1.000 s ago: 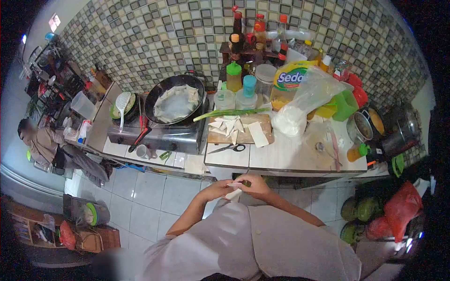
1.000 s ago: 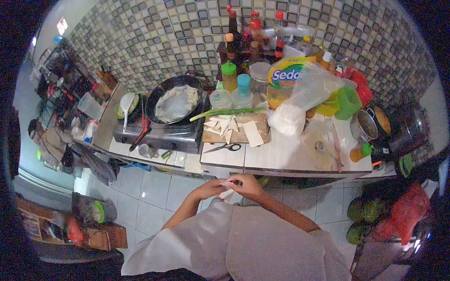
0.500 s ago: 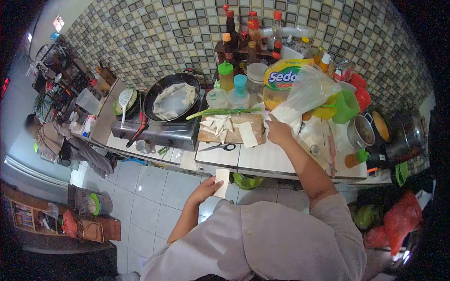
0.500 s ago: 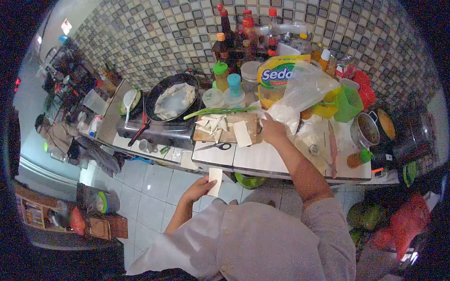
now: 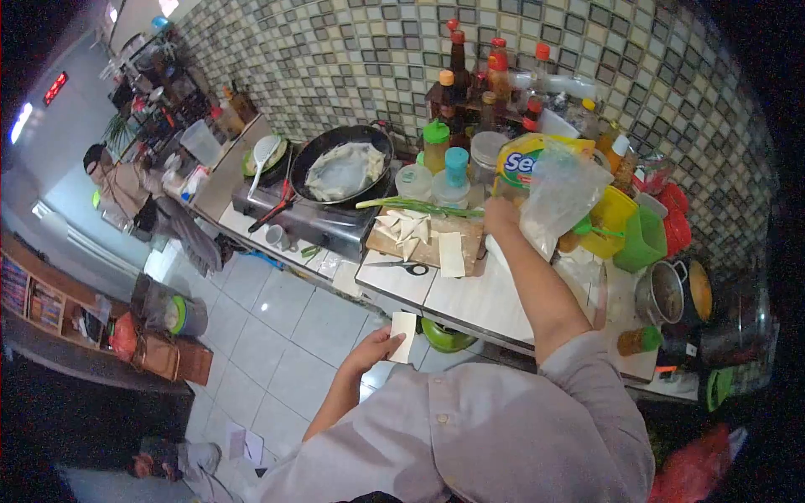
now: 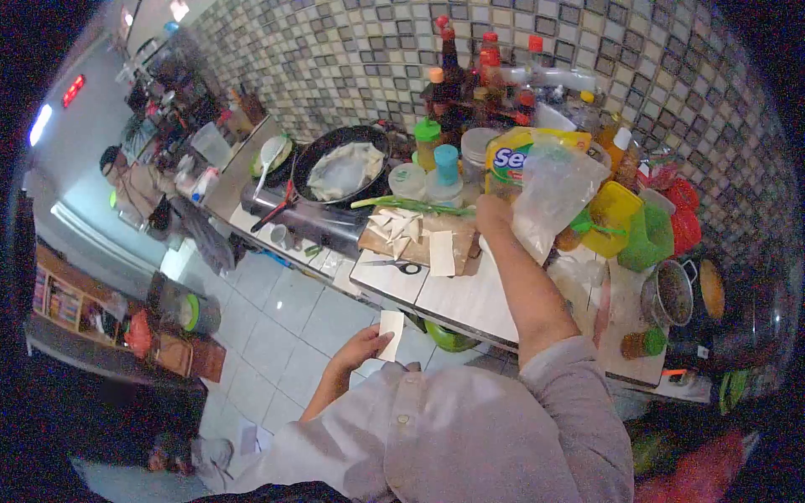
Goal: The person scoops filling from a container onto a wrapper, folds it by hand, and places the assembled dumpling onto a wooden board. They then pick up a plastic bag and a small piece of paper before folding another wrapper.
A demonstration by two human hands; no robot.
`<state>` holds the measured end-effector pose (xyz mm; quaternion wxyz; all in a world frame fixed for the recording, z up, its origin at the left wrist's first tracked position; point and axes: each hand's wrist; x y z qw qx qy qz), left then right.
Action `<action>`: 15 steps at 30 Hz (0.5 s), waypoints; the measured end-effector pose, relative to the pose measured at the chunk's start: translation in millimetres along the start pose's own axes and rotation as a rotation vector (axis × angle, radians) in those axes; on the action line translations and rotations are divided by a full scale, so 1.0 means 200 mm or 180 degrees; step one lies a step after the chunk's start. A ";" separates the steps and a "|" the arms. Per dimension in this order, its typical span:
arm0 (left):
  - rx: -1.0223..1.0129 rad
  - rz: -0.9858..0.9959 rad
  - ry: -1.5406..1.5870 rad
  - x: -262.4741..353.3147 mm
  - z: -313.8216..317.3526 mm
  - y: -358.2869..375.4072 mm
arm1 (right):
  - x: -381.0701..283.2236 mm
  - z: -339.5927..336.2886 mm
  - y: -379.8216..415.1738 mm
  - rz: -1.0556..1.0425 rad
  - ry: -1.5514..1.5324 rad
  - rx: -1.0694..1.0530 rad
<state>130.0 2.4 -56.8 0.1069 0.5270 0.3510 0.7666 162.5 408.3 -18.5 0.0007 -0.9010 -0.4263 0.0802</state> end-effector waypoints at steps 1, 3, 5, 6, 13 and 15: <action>0.0020 -0.0004 0.0047 -0.03 0.01 0.00 | 0.02 0.00 0.00 -0.0085 0.0021 0.0037; 0.0043 0.0044 0.0030 -0.05 0.00 -0.02 | 0.06 -0.05 0.01 -0.0188 0.0058 0.0070; 0.0135 0.0079 0.0042 -0.05 0.01 -0.01 | 0.08 -0.17 0.07 -0.0308 -0.0511 0.0503; 0.0222 0.0116 0.0011 -0.06 0.02 -0.01 | 0.12 -0.17 0.07 -0.0326 -0.0499 0.0482; 0.0107 0.0063 -0.0036 -0.02 0.01 -0.04 | 0.21 -0.18 0.04 -0.0709 -0.0988 0.0594; 0.0158 0.0058 -0.0133 0.04 0.03 -0.02 | 0.21 -0.19 0.06 -0.0860 -0.1022 0.0527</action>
Point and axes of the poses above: each hand's wrist, its own y-axis away from the middle knuckle, its own z-axis out of the palm, x = y × z, and after that the axes turned 12 degrees about -z, right-handed
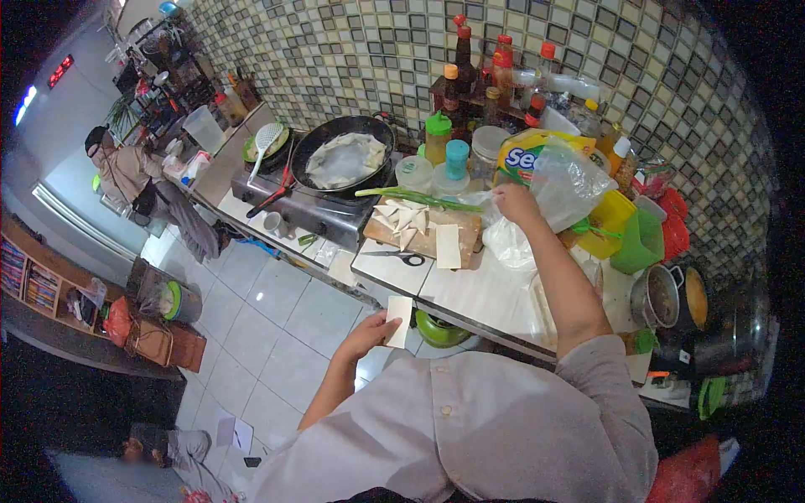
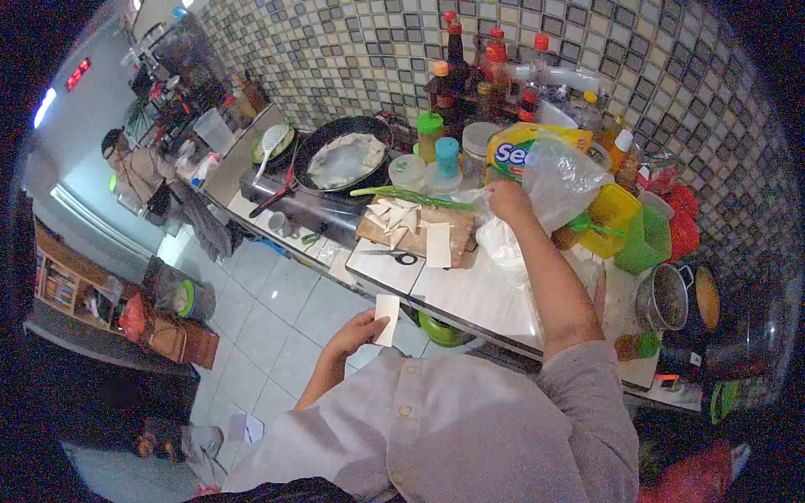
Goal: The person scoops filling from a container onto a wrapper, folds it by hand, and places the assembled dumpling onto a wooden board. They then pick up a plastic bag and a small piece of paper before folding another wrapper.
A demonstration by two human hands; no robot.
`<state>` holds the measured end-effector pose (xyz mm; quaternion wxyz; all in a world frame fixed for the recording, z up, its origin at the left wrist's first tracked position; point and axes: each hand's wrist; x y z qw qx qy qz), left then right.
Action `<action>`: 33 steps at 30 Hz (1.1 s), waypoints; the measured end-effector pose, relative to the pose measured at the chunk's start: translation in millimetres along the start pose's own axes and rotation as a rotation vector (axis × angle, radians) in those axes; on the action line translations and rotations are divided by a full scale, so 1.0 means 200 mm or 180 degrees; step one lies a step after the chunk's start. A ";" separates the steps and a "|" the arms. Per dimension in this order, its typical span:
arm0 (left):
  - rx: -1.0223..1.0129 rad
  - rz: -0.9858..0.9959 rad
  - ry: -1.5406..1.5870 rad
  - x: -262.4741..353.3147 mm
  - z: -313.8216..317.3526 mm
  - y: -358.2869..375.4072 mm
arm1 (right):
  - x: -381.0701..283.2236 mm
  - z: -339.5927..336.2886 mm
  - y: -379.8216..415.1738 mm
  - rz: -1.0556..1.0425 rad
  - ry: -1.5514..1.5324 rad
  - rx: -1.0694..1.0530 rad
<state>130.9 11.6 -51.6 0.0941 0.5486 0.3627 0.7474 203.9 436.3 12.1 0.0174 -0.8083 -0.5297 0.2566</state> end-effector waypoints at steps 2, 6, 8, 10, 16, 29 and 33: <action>0.0048 -0.0007 -0.0085 0.02 0.00 0.00 | -0.06 -0.06 0.04 0.0204 0.0535 -0.0274; -0.0039 -0.0003 -0.0054 -0.03 -0.05 -0.05 | -0.01 -0.08 0.17 0.0086 0.1174 -0.1076; -0.0036 0.0005 -0.0026 -0.04 -0.07 -0.06 | -0.15 -0.25 0.27 -0.0324 0.1107 -0.1275; -0.0102 -0.0047 -0.0214 -0.03 -0.09 -0.05 | -0.20 -0.30 0.30 -0.0284 0.1303 -0.1253; -0.0065 0.0003 0.0120 -0.03 -0.06 -0.03 | -0.25 -0.70 0.54 -0.0886 0.2770 0.0850; 0.0144 0.1991 -0.2430 0.45 0.28 -0.12 | -0.63 -0.21 0.65 -0.1407 0.0779 0.0389; 0.0194 0.2866 -0.2851 0.51 0.49 -0.24 | -0.75 -0.12 0.82 -0.1480 0.0239 0.0487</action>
Point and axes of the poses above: each hand's wrist, its own y-axis away from the middle knuckle, its own z-axis out of the palm, x = y × z, and after that the axes turned 12 degrees about -z, right-handed
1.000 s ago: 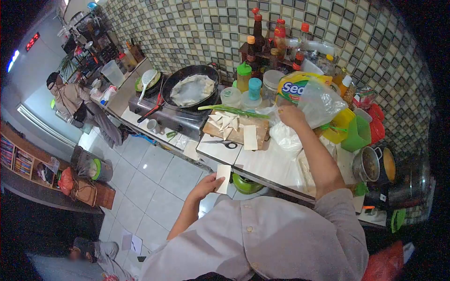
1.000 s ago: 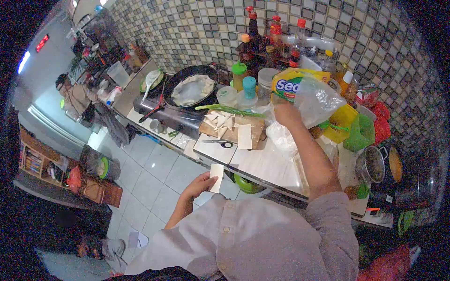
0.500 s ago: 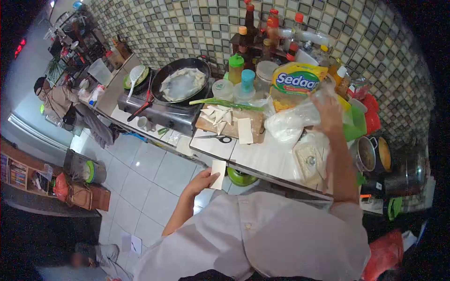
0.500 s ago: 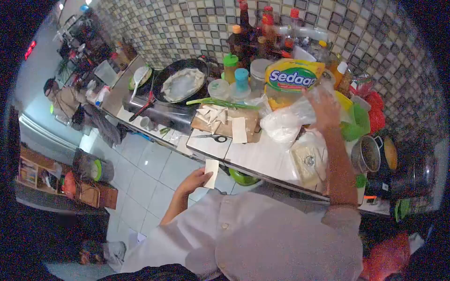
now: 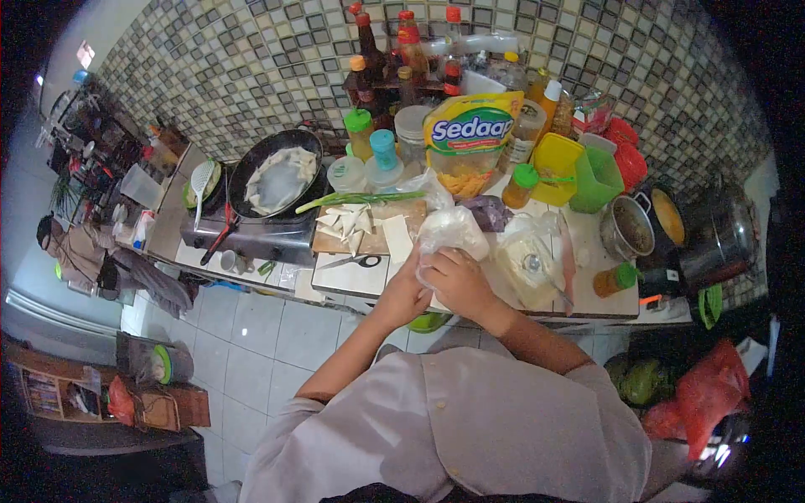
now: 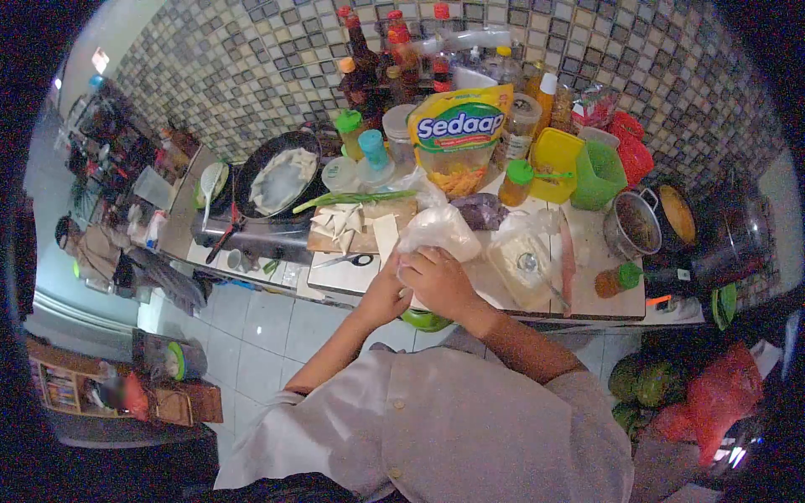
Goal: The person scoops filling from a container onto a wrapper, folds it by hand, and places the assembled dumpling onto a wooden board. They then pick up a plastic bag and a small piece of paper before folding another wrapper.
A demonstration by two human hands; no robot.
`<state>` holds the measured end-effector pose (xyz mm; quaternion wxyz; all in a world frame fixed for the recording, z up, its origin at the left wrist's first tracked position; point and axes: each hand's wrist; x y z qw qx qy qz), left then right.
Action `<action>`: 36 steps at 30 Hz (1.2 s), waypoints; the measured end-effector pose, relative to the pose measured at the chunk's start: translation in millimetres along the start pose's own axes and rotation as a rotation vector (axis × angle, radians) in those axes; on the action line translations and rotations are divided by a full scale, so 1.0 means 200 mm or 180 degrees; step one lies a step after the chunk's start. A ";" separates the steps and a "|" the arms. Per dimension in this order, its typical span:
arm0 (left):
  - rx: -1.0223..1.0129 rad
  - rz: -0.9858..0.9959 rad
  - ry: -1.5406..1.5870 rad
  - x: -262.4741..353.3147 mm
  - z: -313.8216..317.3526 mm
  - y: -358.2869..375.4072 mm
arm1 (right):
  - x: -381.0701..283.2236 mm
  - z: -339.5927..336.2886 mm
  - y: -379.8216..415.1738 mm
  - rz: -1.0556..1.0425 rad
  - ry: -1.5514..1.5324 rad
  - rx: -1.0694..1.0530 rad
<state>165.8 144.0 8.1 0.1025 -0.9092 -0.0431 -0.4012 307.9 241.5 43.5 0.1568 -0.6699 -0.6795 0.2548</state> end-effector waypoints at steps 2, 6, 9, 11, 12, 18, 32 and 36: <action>0.0148 0.0204 -0.0064 -0.03 0.06 -0.02 | -0.01 -0.05 0.02 0.0041 -0.0209 0.0036; 0.0248 -0.0091 0.0273 -0.03 0.08 -0.02 | 0.11 -0.25 0.16 0.0143 -0.0240 -0.0021; 0.0210 -0.0197 0.0308 -0.07 0.06 -0.02 | 0.42 -0.28 0.38 0.2007 0.1159 0.0864; 0.0218 -0.0237 0.0362 -0.08 0.07 -0.04 | 0.65 -0.30 0.52 0.2673 0.1339 0.1079; 0.0221 -0.0260 0.0458 -0.08 0.07 -0.07 | 0.78 -0.24 0.63 0.2727 0.0922 0.1401; 0.0237 -0.0514 0.1007 0.01 0.04 -0.28 | 1.03 -0.24 0.59 0.3047 -0.0591 0.0628; 0.0938 -0.1639 0.3601 -0.14 0.05 0.13 | 0.98 -0.08 0.30 0.1587 -0.0518 0.0595; 0.1221 -0.2059 0.4059 -0.19 -0.04 0.32 | 0.81 -0.19 0.35 0.1197 -0.0012 0.0769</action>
Point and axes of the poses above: each hand's wrist, its own y-axis away from the middle knuckle, its own z-axis out of the palm, x = y × z, and after that the axes turned 12 degrees about -z, right-handed
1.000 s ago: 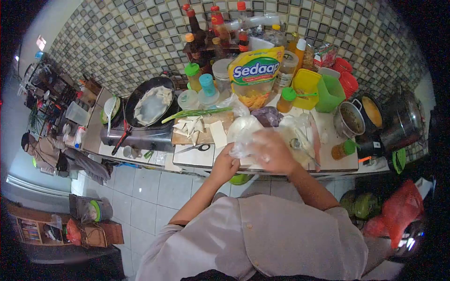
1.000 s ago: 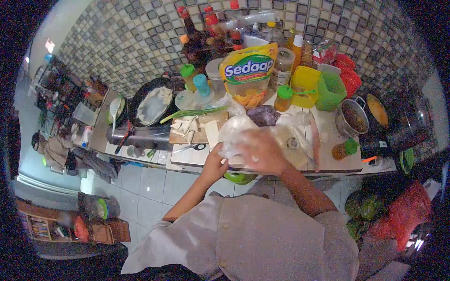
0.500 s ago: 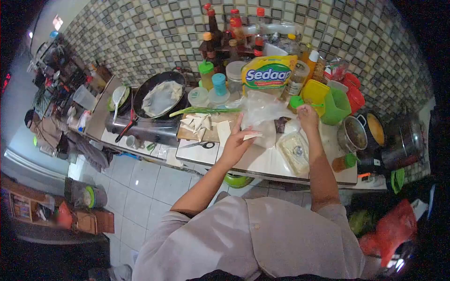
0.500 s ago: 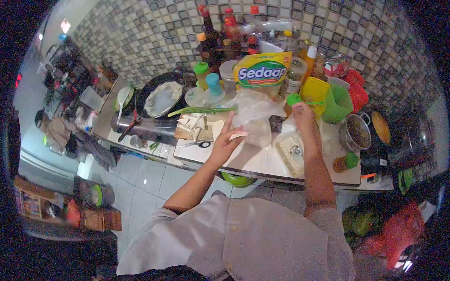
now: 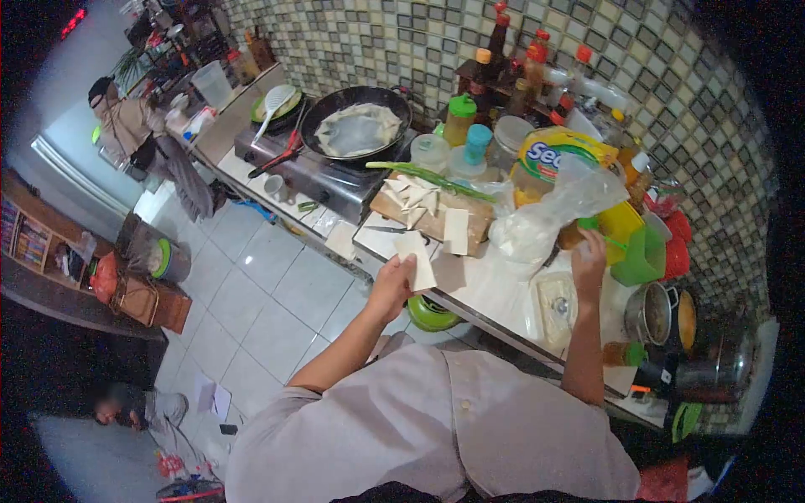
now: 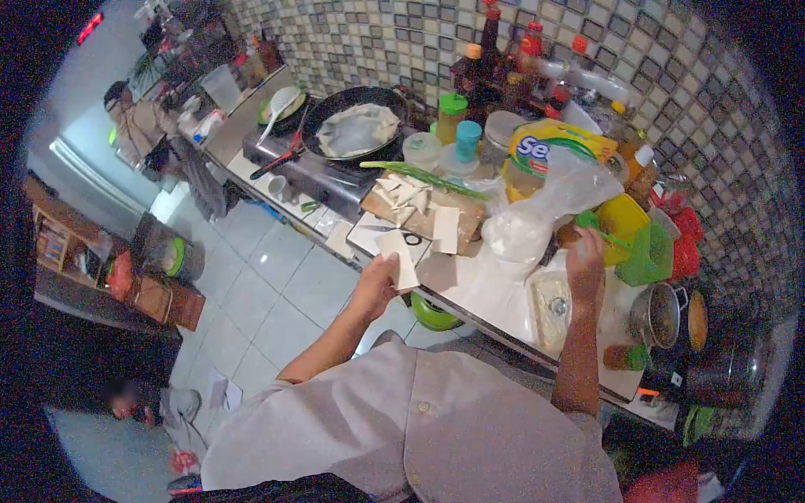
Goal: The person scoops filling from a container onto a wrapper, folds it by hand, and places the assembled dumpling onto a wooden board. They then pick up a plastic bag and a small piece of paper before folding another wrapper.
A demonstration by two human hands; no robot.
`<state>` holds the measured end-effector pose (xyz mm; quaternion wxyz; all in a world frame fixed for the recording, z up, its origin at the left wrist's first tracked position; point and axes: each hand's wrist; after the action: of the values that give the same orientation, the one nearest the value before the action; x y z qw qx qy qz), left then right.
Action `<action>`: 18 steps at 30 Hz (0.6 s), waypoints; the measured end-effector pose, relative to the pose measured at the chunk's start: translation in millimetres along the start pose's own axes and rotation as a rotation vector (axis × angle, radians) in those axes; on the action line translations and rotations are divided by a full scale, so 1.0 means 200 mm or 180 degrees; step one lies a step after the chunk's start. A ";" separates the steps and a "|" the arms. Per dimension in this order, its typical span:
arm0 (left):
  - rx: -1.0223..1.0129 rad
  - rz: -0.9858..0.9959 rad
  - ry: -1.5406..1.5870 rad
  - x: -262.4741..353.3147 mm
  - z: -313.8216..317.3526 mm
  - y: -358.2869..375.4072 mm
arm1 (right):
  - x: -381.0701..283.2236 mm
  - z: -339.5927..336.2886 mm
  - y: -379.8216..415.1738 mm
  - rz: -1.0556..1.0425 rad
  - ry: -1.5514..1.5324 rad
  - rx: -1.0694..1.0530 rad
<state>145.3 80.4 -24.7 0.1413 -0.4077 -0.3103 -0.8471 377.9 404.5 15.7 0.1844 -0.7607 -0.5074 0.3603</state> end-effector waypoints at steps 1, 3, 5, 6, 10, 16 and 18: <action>0.0071 -0.0301 0.0481 0.02 -0.02 0.04 | 0.03 0.00 0.04 0.0040 0.0370 0.0295; 0.0100 -0.0780 0.1196 0.00 -0.14 0.07 | 0.07 0.02 0.12 0.0056 0.0715 0.0610; 0.0162 -0.0733 0.1247 -0.04 -0.22 0.08 | 0.08 0.06 0.20 0.0380 0.1582 0.0836; 0.0212 -0.0719 0.1289 -0.02 -0.23 0.10 | 0.05 0.07 0.18 0.0365 0.1557 0.0849; -0.0061 -0.0540 0.1073 0.11 -0.28 0.17 | -0.19 0.12 0.10 0.0595 0.1933 0.1756; -0.0206 -0.0646 0.0003 0.19 -0.42 0.17 | -0.70 0.47 -0.04 -0.0581 -0.0007 0.1262; -0.0262 -0.0627 -0.0372 0.22 -0.42 0.17 | -0.96 0.65 -0.04 -0.0238 -0.1360 -0.0007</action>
<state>83.1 0.3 -16.4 0.0222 -0.4293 -0.3214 -0.8437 234.5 222.5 2.5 0.0850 -0.6479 -0.5632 0.5057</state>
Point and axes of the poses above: each hand's wrist, its own y-axis away from the middle knuckle, its own z-axis out of the palm, x = y × z, and after that the axes turned 12 degrees about -z, right-handed
